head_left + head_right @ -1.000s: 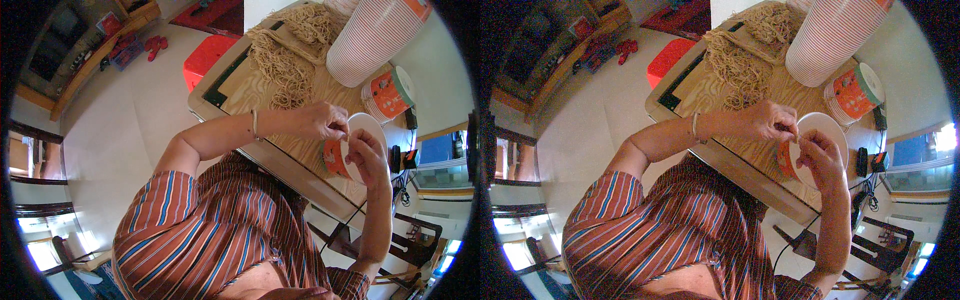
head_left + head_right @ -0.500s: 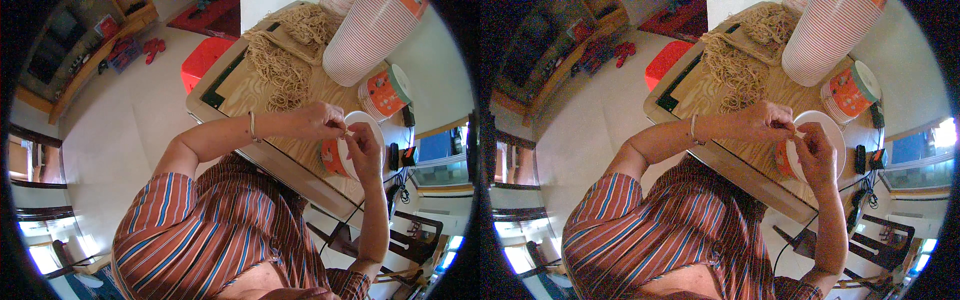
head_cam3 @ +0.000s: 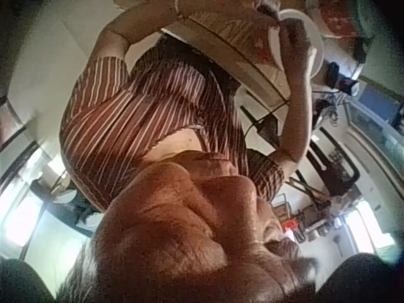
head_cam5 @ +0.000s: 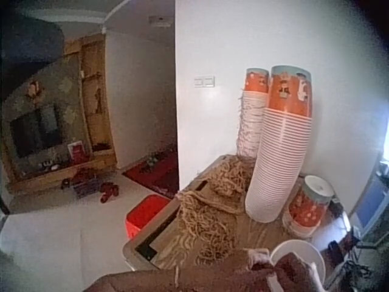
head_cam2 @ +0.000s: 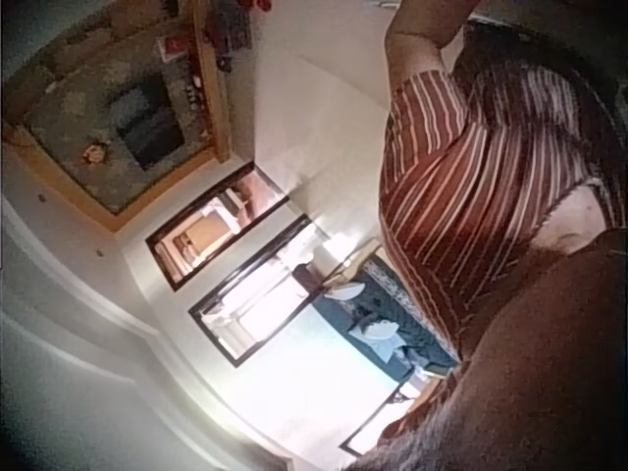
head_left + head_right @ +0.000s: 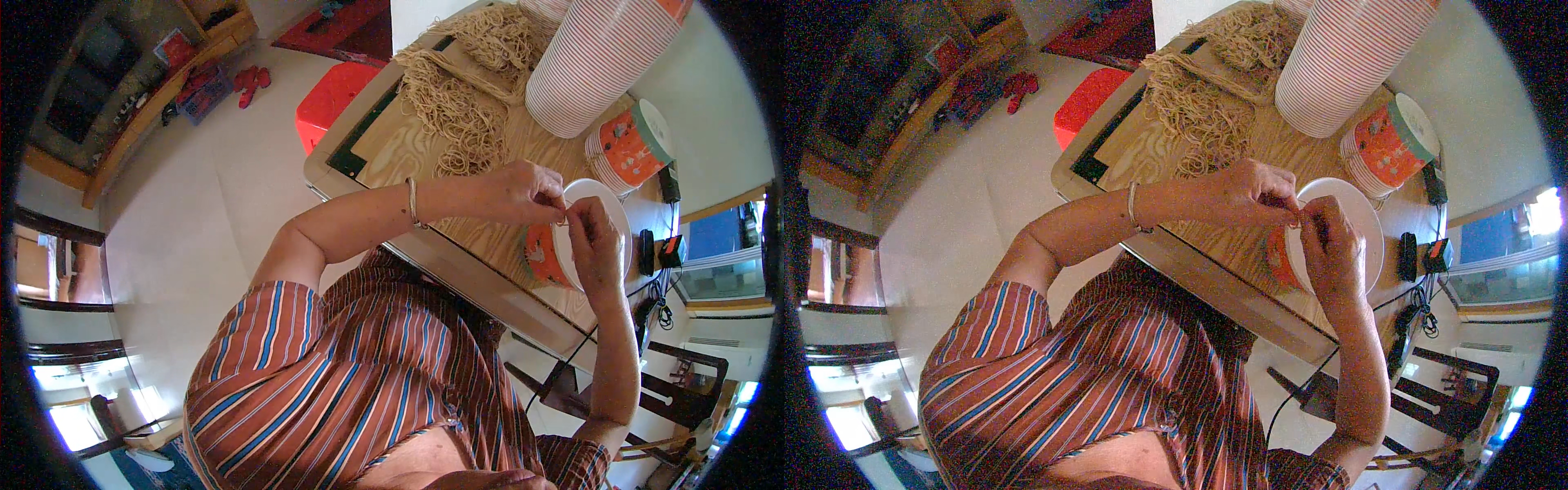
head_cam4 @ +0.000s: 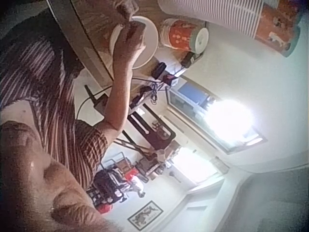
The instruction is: The person is threading a thin wire or string through the rims of paper cups, possibly as part of a manufacturing or packaging process.
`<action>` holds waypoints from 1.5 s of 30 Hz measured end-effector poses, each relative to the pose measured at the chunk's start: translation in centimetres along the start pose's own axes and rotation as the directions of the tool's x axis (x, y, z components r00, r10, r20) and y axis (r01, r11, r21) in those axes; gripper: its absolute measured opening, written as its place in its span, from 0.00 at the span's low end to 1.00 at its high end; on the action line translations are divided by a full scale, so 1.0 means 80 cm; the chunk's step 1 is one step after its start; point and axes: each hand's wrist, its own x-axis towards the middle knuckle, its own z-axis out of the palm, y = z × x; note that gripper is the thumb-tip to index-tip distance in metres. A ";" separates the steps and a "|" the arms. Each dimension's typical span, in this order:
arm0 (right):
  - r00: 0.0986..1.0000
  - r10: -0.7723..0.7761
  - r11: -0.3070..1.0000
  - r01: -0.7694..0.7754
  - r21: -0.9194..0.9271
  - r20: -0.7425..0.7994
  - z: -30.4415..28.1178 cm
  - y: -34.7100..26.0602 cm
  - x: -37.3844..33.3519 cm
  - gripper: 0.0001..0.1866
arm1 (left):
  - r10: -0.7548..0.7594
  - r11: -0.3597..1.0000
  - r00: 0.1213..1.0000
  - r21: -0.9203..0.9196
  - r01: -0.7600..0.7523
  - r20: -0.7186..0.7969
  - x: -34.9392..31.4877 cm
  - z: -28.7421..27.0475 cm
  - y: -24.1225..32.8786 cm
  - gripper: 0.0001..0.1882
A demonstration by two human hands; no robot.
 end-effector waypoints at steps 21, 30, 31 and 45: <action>0.999 0.034 0.999 -0.035 0.028 0.043 -0.009 0.003 -0.013 0.03 | 0.039 0.989 0.994 -0.146 -0.024 0.106 -0.001 -0.004 -0.014 0.06; 1.000 -0.025 0.999 0.025 0.021 -0.010 -0.003 0.013 -0.016 0.03 | 0.145 0.988 0.989 0.059 -0.146 0.016 -0.008 0.005 -0.012 0.06; 1.000 -0.023 0.999 0.023 0.022 -0.012 -0.003 0.014 -0.017 0.03 | 0.272 0.938 0.962 0.232 -0.259 -0.025 -0.010 0.008 -0.014 0.05; 0.994 -0.094 0.995 0.092 -0.031 -0.055 0.000 0.016 -0.016 0.03 | 0.263 0.933 0.918 0.319 -0.164 -0.296 -0.041 0.049 -0.030 0.07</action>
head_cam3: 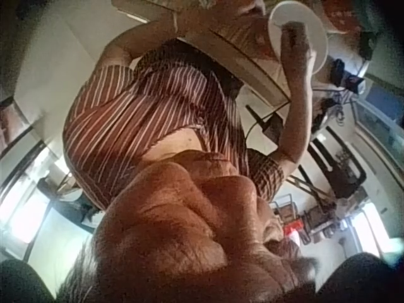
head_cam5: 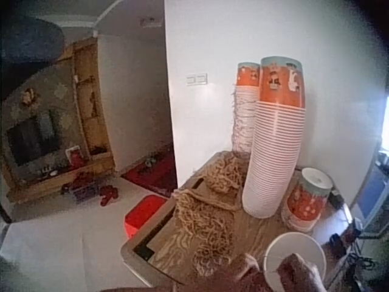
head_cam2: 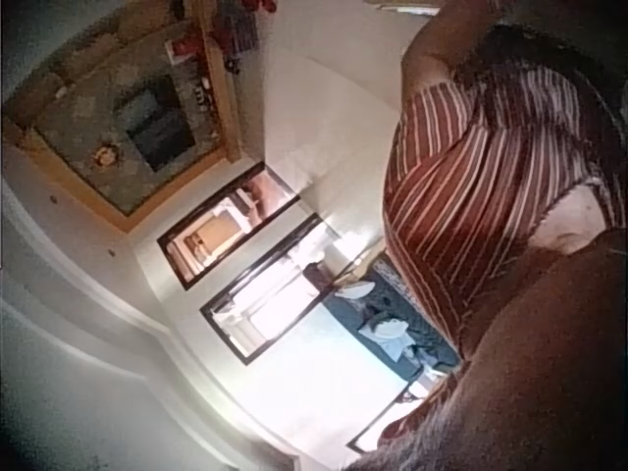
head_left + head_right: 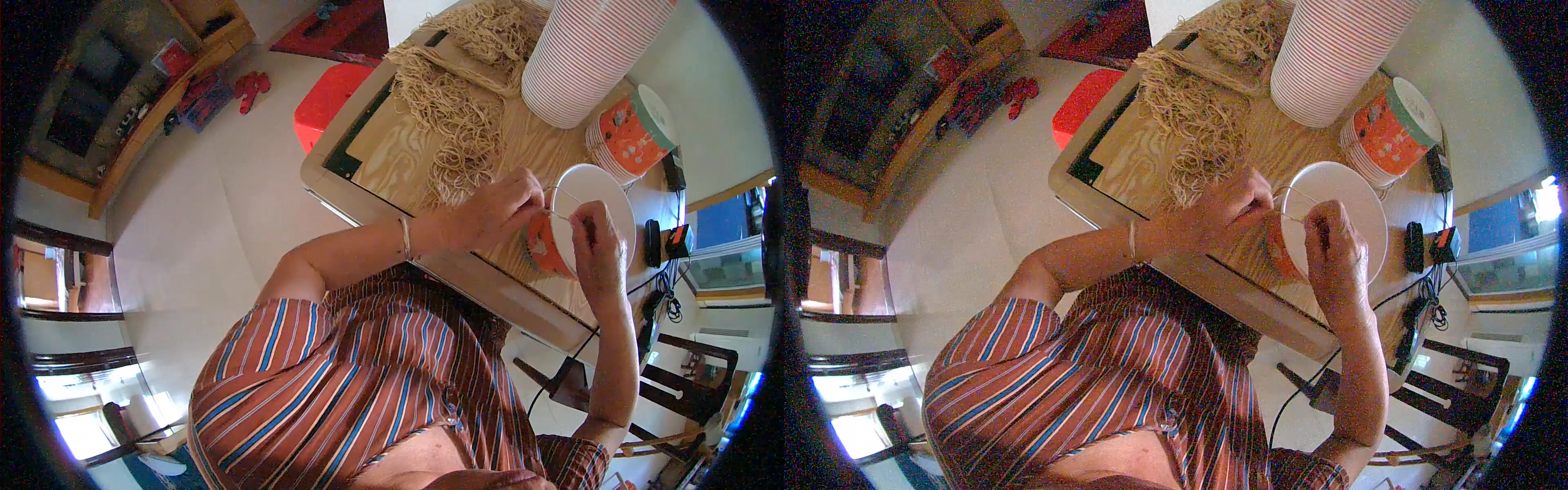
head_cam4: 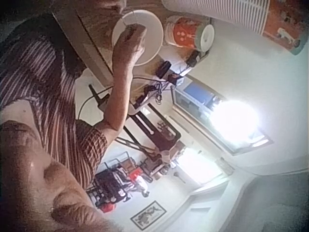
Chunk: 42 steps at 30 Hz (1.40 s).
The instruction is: The person is threading a thin wire or string through the rims of paper cups, possibly as part of a manufacturing or packaging process.
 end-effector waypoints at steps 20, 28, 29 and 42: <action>0.996 -0.029 0.999 0.032 0.030 -0.089 0.002 -0.018 0.013 0.04 | -0.273 0.942 0.962 -0.196 0.272 0.020 0.018 -0.011 0.038 0.06; 0.995 0.076 0.994 -0.070 0.085 -0.066 0.001 -0.019 0.011 0.04 | -0.170 0.971 0.985 -0.175 0.161 -0.040 0.017 0.003 0.022 0.10; 0.994 0.089 0.991 -0.082 0.106 -0.061 0.001 -0.017 0.011 0.04 | -0.267 0.934 0.963 -0.250 0.254 -0.019 0.017 0.003 0.026 0.10; 0.984 0.174 0.963 -0.161 0.214 -0.043 0.005 -0.004 0.010 0.04 | -0.263 0.948 0.965 -0.180 0.261 0.014 0.018 -0.005 0.032 0.06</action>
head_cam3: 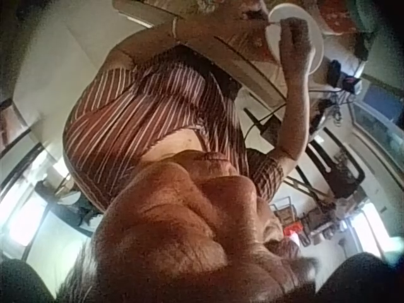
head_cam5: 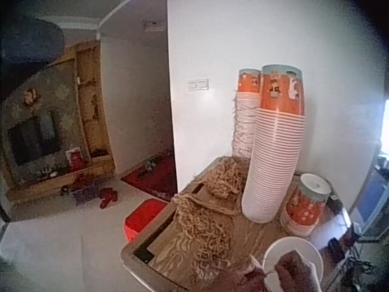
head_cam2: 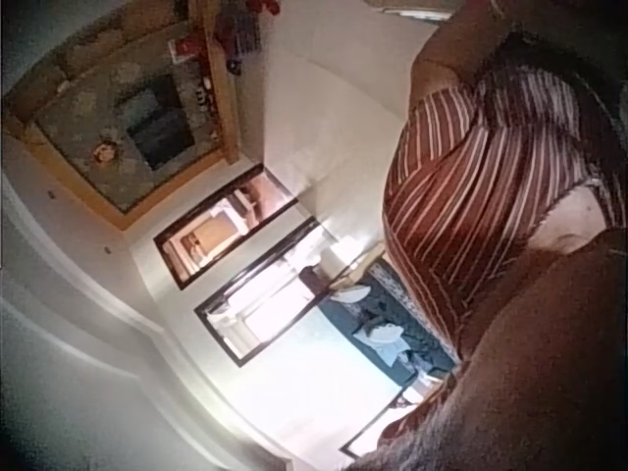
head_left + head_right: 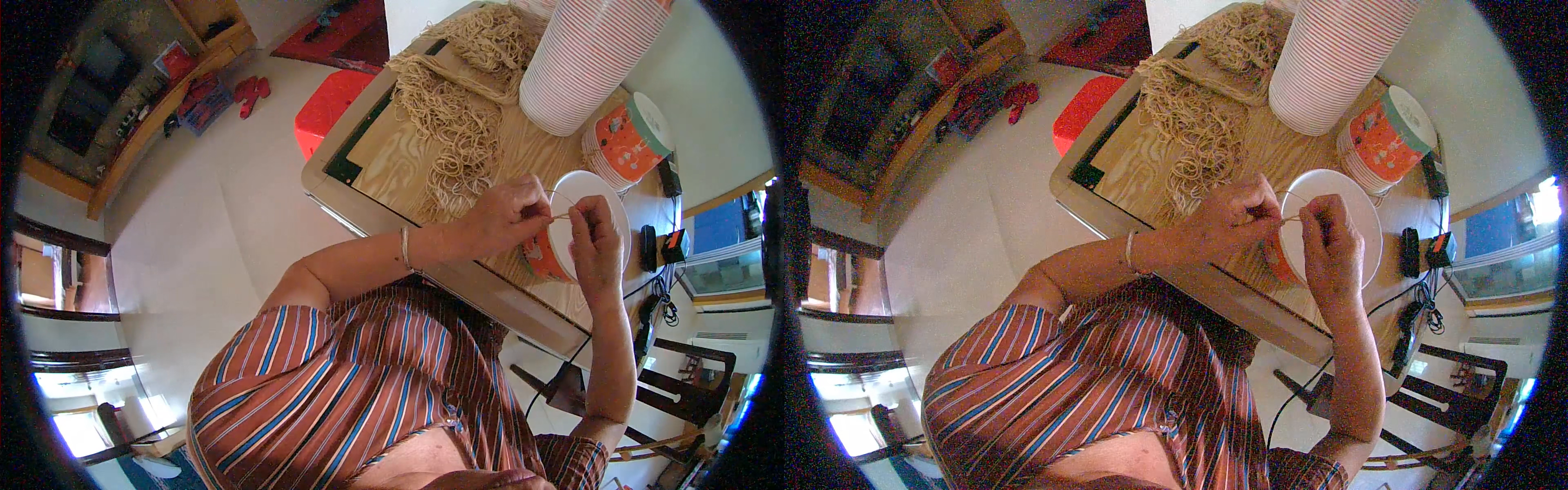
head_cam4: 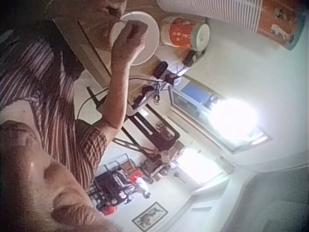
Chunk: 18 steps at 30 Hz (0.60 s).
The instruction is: The person is threading a thin wire or string through the rims of paper cups, possibly as part of a manufacturing or packaging process.
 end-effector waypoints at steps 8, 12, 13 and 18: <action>0.995 -0.093 0.994 0.091 -0.062 -0.031 0.003 -0.008 -0.005 0.04 | 0.160 0.976 0.986 0.158 -0.149 -0.057 -0.004 0.006 0.001 0.05; 0.987 -0.160 0.981 0.162 -0.106 0.028 0.003 -0.012 -0.002 0.04 | 0.051 0.997 0.998 0.058 -0.049 -0.024 -0.005 -0.001 0.004 0.06; 0.987 -0.158 0.981 0.160 -0.107 0.026 0.002 -0.013 -0.002 0.04 | -0.043 0.999 0.999 0.008 0.043 -0.025 -0.004 -0.003 0.011 0.08; 0.989 -0.114 0.987 0.123 -0.101 0.089 0.002 -0.020 -0.001 0.05 | 0.031 0.998 0.999 -0.045 -0.032 -0.012 0.002 0.000 -0.004 0.12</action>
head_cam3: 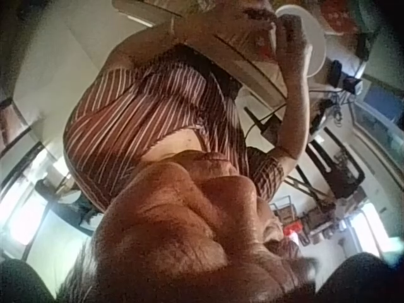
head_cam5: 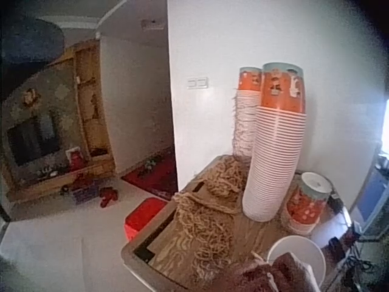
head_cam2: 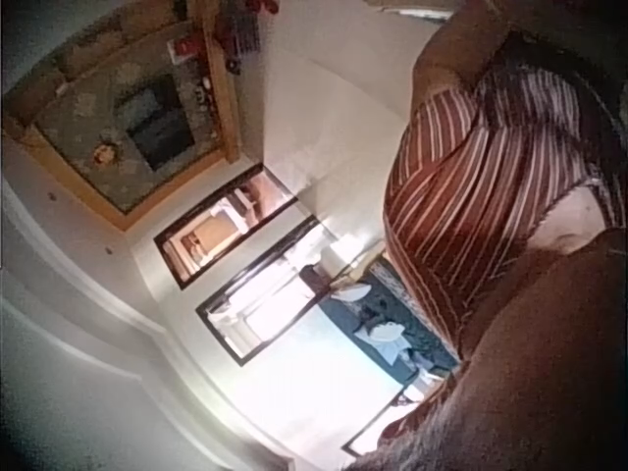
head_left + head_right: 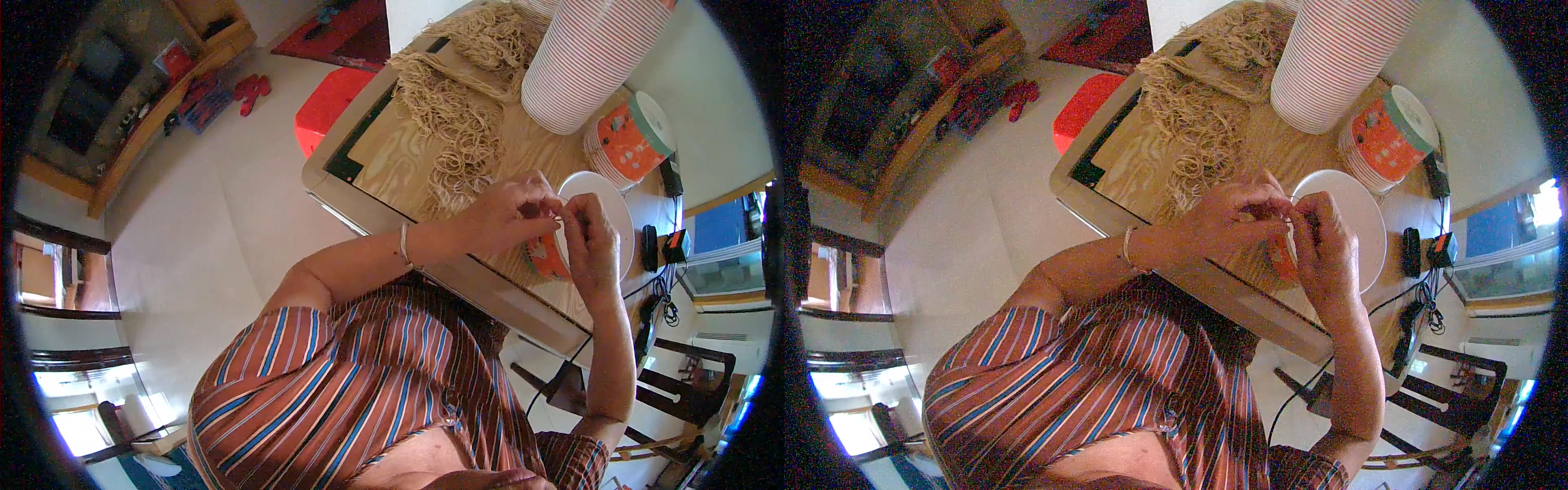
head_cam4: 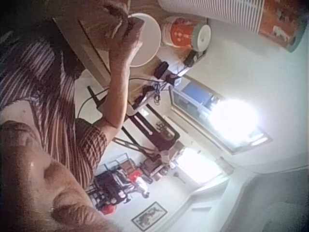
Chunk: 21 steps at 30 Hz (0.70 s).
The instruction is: The person is threading a thin wire or string through the rims of paper cups, possibly as part of a manufacturing or packaging process.
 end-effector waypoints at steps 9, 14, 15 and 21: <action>0.985 0.168 0.952 -0.169 0.255 0.024 -0.004 -0.001 0.006 0.05 | -0.086 0.951 0.982 -0.281 0.132 0.168 0.008 -0.005 -0.020 0.05; 0.984 0.143 0.891 -0.174 0.421 0.103 -0.004 -0.010 0.007 0.08 | 0.023 0.957 0.985 -0.290 0.028 0.170 0.009 -0.005 -0.025 0.05; 0.988 0.142 0.895 -0.151 0.420 0.053 -0.004 -0.017 0.006 0.08 | 0.022 0.957 0.985 -0.290 0.029 0.170 0.011 -0.006 -0.026 0.05; 0.994 0.095 0.894 -0.062 0.444 -0.052 -0.013 -0.028 0.000 0.07 | 0.102 0.954 0.971 -0.297 -0.034 0.216 0.016 -0.014 -0.025 0.04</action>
